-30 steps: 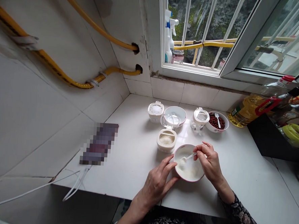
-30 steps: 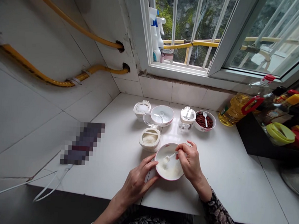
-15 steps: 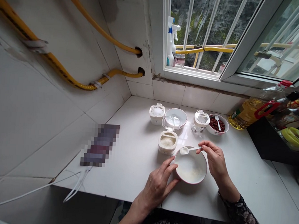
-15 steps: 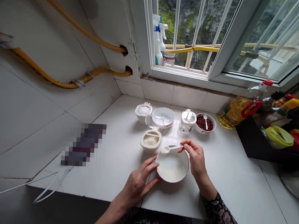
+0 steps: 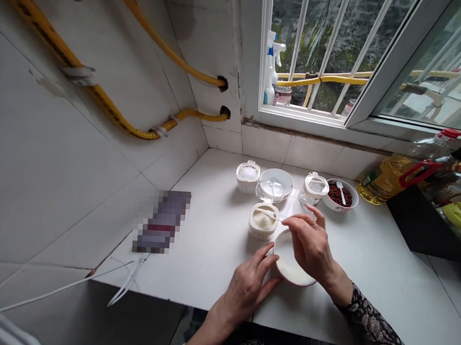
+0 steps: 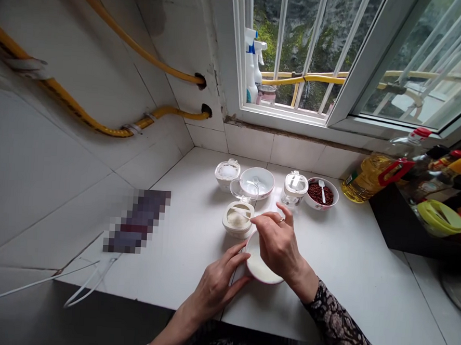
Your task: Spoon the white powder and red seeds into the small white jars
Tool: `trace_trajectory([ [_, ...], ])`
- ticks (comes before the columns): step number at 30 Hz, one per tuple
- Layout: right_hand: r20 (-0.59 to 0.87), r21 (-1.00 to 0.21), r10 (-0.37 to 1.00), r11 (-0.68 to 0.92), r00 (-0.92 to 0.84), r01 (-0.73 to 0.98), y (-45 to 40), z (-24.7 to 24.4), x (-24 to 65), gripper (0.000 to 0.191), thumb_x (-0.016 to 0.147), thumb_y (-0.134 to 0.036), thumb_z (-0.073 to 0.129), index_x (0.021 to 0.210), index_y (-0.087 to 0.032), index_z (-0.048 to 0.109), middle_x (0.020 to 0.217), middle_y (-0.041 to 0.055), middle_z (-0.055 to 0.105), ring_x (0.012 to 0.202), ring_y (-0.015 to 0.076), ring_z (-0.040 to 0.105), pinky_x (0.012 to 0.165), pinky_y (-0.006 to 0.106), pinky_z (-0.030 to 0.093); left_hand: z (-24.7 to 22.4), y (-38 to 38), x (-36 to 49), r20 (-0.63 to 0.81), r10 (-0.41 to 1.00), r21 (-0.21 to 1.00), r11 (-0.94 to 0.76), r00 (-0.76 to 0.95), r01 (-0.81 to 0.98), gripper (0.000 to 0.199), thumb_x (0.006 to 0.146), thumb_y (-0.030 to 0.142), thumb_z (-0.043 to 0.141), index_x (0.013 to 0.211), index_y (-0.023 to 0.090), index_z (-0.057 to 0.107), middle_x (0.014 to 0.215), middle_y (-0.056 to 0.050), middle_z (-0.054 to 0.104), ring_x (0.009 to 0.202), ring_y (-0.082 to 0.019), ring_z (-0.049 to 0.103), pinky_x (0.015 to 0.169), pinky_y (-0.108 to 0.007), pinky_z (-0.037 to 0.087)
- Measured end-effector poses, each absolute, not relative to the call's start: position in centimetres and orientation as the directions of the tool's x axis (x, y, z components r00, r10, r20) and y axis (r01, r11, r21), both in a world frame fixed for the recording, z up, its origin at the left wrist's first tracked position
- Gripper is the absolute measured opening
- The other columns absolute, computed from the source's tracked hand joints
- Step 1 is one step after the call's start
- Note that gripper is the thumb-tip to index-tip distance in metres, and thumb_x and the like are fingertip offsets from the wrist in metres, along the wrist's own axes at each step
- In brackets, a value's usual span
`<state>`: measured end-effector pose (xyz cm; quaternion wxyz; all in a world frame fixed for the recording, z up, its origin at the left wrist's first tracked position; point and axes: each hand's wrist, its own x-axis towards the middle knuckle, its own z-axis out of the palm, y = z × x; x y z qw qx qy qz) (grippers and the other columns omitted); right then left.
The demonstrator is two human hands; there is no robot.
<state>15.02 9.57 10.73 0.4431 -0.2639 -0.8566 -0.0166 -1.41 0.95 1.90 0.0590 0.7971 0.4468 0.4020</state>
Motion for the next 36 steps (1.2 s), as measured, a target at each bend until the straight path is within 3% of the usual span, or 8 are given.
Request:
trace_trajectory([
  [6, 0.68, -0.576, 0.69, 0.712, -0.248, 0.402, 8.5, 11.5, 17.4, 0.02, 0.094, -0.009, 0.05, 0.1, -0.024, 0.062, 0.074, -0.0021, 0.074, 0.074, 0.0185, 0.068, 0.101, 0.045, 0.046, 1.8, 1.0, -1.4, 0.594, 0.756, 0.447, -0.595, 0.277, 0.668, 0.029, 0.096, 0.023, 0.054, 0.124, 0.014, 0.05, 0.128, -0.021, 0.063, 0.117, -0.027, 0.067, 0.087, -0.034, 0.062],
  [8, 0.618, -0.643, 0.753, 0.65, -0.227, 0.405, 8.2, 11.1, 18.4, 0.017, 0.094, -0.013, 0.049, 0.097, -0.024, 0.062, 0.068, -0.0035, 0.072, 0.07, 0.0185, 0.067, 0.1, 0.045, 0.047, 1.8, 1.0, -1.4, 0.594, 0.755, 0.444, -0.596, 0.279, 0.669, 0.029, 0.097, 0.024, 0.053, 0.123, 0.014, 0.05, 0.128, -0.021, 0.062, 0.117, -0.027, 0.067, 0.087, -0.034, 0.062],
  [17, 0.493, -0.442, 0.689, 0.724, -0.531, 0.529, 8.0, 8.5, 19.5, 0.019, 0.09, -0.009, 0.045, 0.087, -0.022, 0.058, 0.066, -0.0024, 0.068, 0.06, 0.0158, 0.061, 0.099, 0.047, 0.042, 2.0, 1.0, -1.4, 0.598, 0.753, 0.436, -0.593, 0.275, 0.677, 0.027, 0.101, 0.03, 0.046, 0.123, 0.015, 0.05, 0.125, -0.02, 0.063, 0.116, -0.025, 0.067, 0.086, -0.032, 0.061],
  [21, 0.421, -0.608, 0.739, 0.66, -0.526, 0.441, 7.6, 8.4, 19.2, 0.02, 0.091, -0.011, 0.044, 0.086, -0.023, 0.059, 0.063, -0.0048, 0.067, 0.059, 0.0143, 0.061, 0.101, 0.046, 0.042, 2.1, 1.0, -1.4, 0.599, 0.753, 0.435, -0.593, 0.274, 0.678, 0.027, 0.101, 0.031, 0.045, 0.122, 0.015, 0.05, 0.125, -0.019, 0.063, 0.117, -0.025, 0.067, 0.088, -0.032, 0.061],
  [27, 0.244, -0.855, 0.935, 0.333, -0.257, 0.398, 7.8, 8.5, 20.1, 0.017, 0.089, -0.026, 0.05, 0.078, -0.024, 0.063, 0.056, -0.0021, 0.067, 0.082, 0.0232, 0.065, 0.104, 0.045, 0.041, 2.1, 0.9, -1.4, 0.581, 0.767, 0.456, -0.584, 0.273, 0.672, 0.027, 0.1, 0.03, 0.048, 0.123, 0.017, 0.05, 0.126, -0.018, 0.063, 0.118, -0.026, 0.066, 0.086, -0.033, 0.062],
  [36, 0.139, -0.915, 0.982, 0.177, -0.129, 0.364, 7.7, 8.4, 20.3, 0.02, 0.084, -0.035, 0.051, 0.072, -0.024, 0.063, 0.054, 0.0, 0.065, 0.082, 0.0259, 0.062, 0.105, 0.048, 0.036, 2.1, 0.9, -1.4, 0.582, 0.765, 0.457, -0.588, 0.275, 0.667, 0.026, 0.099, 0.029, 0.049, 0.123, 0.017, 0.049, 0.126, -0.019, 0.064, 0.117, -0.026, 0.067, 0.085, -0.034, 0.062],
])
